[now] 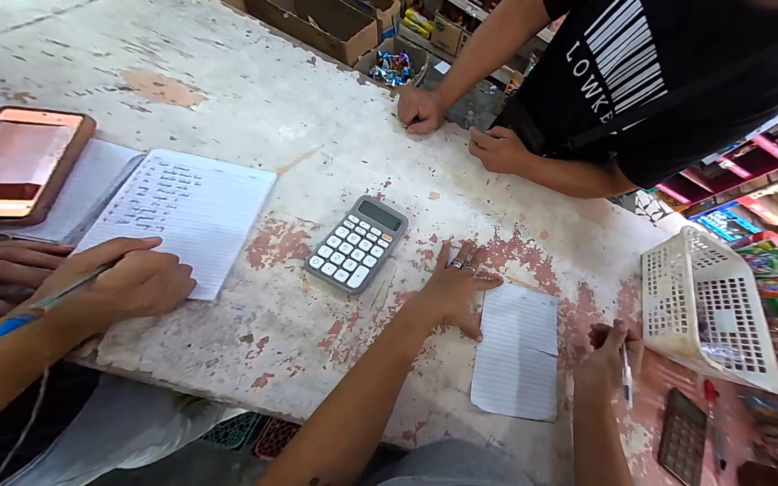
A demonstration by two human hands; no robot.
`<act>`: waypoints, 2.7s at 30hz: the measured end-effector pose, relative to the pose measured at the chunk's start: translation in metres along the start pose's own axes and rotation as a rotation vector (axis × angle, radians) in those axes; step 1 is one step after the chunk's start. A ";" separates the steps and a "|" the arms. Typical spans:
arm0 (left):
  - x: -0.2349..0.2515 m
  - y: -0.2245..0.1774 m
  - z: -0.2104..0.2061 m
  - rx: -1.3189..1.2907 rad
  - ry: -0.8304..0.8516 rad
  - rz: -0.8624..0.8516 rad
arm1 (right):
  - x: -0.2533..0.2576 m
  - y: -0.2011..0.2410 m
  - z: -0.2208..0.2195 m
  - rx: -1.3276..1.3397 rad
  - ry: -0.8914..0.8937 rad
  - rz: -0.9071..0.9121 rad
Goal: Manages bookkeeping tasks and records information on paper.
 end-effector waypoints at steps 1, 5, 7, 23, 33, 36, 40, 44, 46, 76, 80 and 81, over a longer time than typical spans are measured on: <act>-0.001 0.000 0.001 0.000 0.006 0.001 | -0.001 0.006 -0.003 0.033 0.018 0.040; 0.000 0.002 0.000 -0.135 -0.188 -0.102 | -0.025 0.052 -0.045 0.227 0.176 0.007; 0.000 -0.009 -0.005 -0.377 -0.457 -0.312 | -0.038 0.084 -0.071 0.342 0.237 -0.003; -0.007 0.002 0.005 -0.430 -0.447 -0.170 | -0.024 0.057 -0.148 0.347 0.397 0.096; 0.008 0.015 -0.008 -0.051 -0.204 0.026 | -0.035 0.041 -0.144 0.229 0.345 -0.048; 0.009 0.013 -0.007 -0.002 -0.182 0.027 | -0.040 0.043 -0.142 0.192 0.301 -0.016; 0.006 0.018 -0.009 0.042 -0.140 0.001 | -0.046 0.053 -0.141 0.138 0.475 -0.051; 0.007 0.019 -0.009 0.052 -0.127 -0.003 | -0.032 0.051 -0.131 0.207 0.768 -0.091; 0.008 0.018 -0.008 0.072 -0.103 0.009 | -0.034 0.049 -0.128 0.245 0.749 -0.040; 0.004 0.008 -0.008 0.084 -0.067 0.090 | -0.063 0.056 -0.141 0.081 0.619 0.342; 0.003 0.010 -0.010 0.068 -0.112 0.067 | -0.063 0.056 -0.141 0.069 0.631 0.387; 0.003 0.010 -0.010 0.071 -0.113 0.067 | -0.063 0.056 -0.141 0.070 0.633 0.387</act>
Point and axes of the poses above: each hand's wrist, its own x-axis towards the middle knuckle, its own z-axis out of the back of the hand, y = z × x, the point moved 3 cm from there along x, towards the middle knuckle, and after that the axes turned 3 degrees about z, right-handed, at the moved point
